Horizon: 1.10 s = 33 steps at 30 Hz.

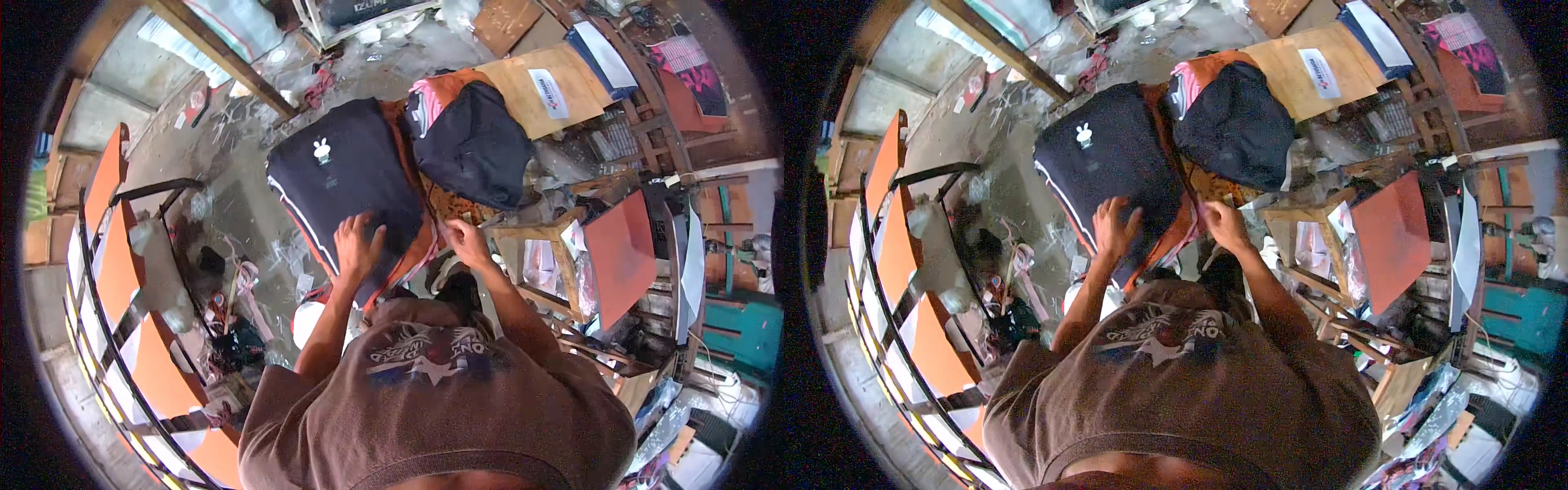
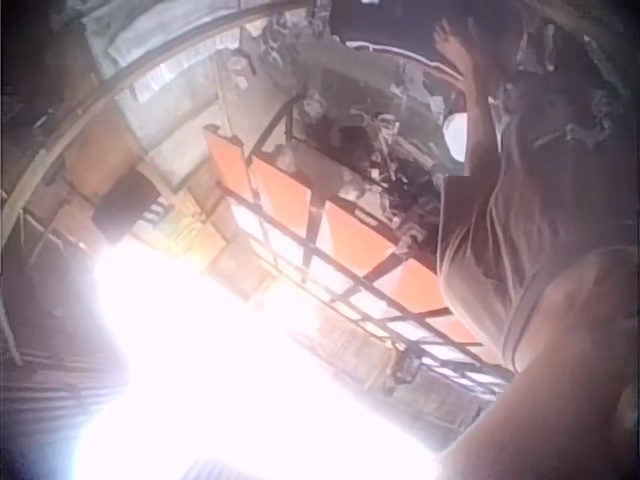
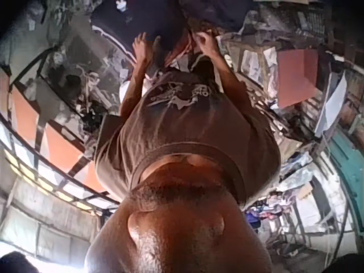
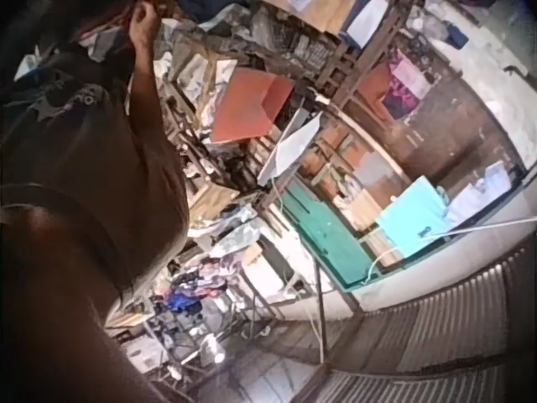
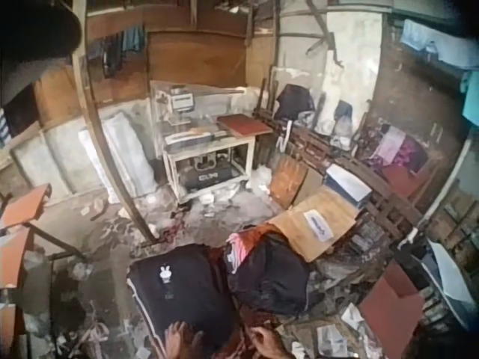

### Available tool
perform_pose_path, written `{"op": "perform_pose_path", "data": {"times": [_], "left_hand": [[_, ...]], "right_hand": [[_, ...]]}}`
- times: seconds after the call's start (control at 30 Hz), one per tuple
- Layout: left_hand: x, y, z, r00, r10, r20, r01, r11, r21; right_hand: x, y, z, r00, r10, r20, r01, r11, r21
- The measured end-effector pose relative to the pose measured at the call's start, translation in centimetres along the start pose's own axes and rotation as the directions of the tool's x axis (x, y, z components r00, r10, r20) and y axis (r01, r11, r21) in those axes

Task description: Using a heat press machine to apply designs to t-shirts.

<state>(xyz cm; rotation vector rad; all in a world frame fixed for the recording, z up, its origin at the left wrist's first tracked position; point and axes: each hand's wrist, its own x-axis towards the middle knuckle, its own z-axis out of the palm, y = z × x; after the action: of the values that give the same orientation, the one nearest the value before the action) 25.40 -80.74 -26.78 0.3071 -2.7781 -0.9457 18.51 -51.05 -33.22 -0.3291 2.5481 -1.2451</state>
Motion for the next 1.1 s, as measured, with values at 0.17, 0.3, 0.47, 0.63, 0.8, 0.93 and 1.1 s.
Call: {"op": "perform_pose_path", "data": {"times": [0.17, 0.3, 0.47, 0.63, 0.8, 0.93, 1.1], "left_hand": [[11.7, 9.9, 4.9, 0.969, 0.248, 0.005, -0.239, 0.94, -0.245], [18.7, 16.6, 9.8, 0.925, 0.377, 0.058, -0.376, 0.926, -0.016], [22.8, 18.0, 15.0, 0.92, 0.369, 0.129, -0.385, 0.913, 0.137], [27.0, 13.3, 17.0, 0.989, 0.085, 0.119, -0.05, 0.962, -0.269], [35.5, 7.1, 15.3, 0.926, -0.369, -0.08, 0.343, 0.912, -0.226], [38.0, 6.0, 14.3, 0.802, -0.558, -0.215, 0.557, 0.828, -0.069], [35.1, 7.2, 14.3, 0.944, -0.292, -0.157, 0.304, 0.951, 0.061]], "right_hand": [[-1.6, 5.8, -2.1, 0.998, 0.058, -0.039, -0.051, 0.987, 0.15], [-2.5, 9.1, -4.1, 0.995, 0.102, -0.02, -0.095, 0.971, 0.22], [-3.5, 13.1, -8.1, 0.979, 0.187, -0.083, -0.155, 0.943, 0.294], [-2.9, 16.7, -12.5, 0.97, 0.212, -0.119, -0.184, 0.96, 0.209], [0.5, 15.2, -15.5, 0.983, 0.178, -0.049, -0.137, 0.88, 0.455], [3.3, 12.0, -17.2, 0.993, 0.113, -0.045, -0.084, 0.906, 0.416], [5.3, 10.1, -17.6, 0.995, 0.086, -0.046, -0.058, 0.899, 0.434]]}}
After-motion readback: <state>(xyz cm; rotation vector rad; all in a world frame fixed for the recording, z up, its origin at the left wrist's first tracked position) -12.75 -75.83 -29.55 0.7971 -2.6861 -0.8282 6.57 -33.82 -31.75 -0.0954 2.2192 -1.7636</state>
